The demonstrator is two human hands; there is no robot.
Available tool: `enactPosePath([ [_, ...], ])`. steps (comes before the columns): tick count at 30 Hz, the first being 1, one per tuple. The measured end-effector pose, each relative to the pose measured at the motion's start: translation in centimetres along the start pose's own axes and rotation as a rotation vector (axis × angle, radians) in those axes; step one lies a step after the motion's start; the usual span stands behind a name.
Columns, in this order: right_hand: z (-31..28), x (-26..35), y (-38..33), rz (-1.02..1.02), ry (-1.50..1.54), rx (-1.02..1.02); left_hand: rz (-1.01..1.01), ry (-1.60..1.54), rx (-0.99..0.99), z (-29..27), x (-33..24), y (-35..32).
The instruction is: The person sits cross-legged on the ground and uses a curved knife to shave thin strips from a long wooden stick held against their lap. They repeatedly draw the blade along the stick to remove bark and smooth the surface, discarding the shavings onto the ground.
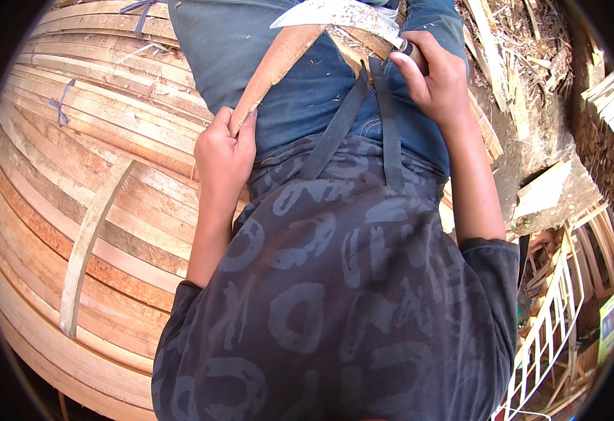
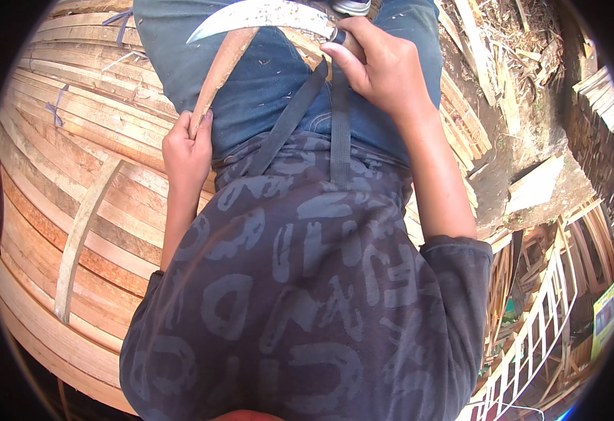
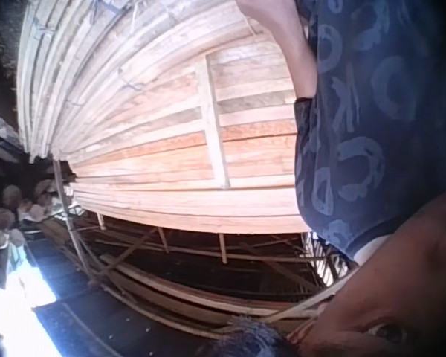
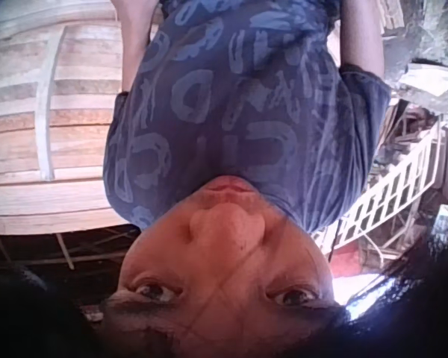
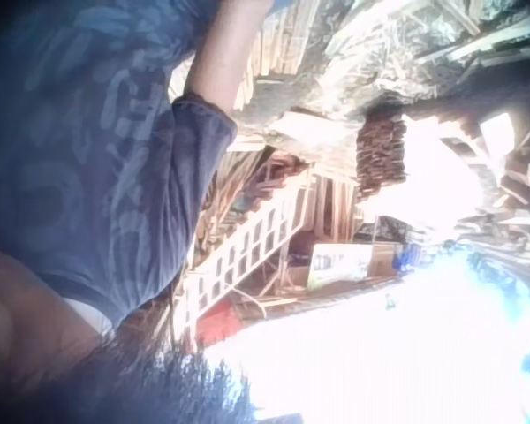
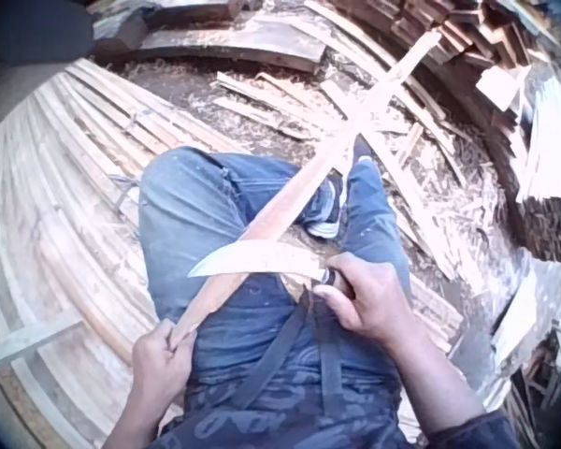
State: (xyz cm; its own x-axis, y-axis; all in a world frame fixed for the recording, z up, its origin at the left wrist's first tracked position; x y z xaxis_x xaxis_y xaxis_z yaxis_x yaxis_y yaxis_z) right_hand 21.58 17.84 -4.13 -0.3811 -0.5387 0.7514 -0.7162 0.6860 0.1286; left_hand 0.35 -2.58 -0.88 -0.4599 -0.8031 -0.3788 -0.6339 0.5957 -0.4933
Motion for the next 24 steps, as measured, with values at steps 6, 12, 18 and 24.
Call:
enactPosePath([
  [6,2.3,1.7,0.1,-0.07,0.017,0.176,0.003,0.045,0.004,0.1,0.1,0.2],
  [12,3.7,1.5,-0.6,-0.016,-0.129,0.164,0.098,0.003,0.019,1.1,0.8,1.1],
  [18,1.8,1.4,0.9,-0.067,-0.407,0.202,0.088,-0.107,0.059,0.7,0.8,1.6],
  [24,0.8,2.2,1.8,-0.083,-0.534,0.148,0.1,-0.163,0.047,0.7,0.6,1.8],
])
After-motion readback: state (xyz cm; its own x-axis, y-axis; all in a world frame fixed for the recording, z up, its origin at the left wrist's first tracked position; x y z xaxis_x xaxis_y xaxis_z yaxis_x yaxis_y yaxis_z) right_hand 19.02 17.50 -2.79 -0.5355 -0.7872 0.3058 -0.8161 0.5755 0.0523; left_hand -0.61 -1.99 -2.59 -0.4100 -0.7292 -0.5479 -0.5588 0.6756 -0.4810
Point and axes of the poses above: each hand's wrist, its own y-axis towards the middle knuckle, its own z-axis out of the palm, x = y × z, the point moved 3 cm from there along y, towards the middle knuckle, and after that the axes turned 4 degrees about -z, right-handed, at the moved point
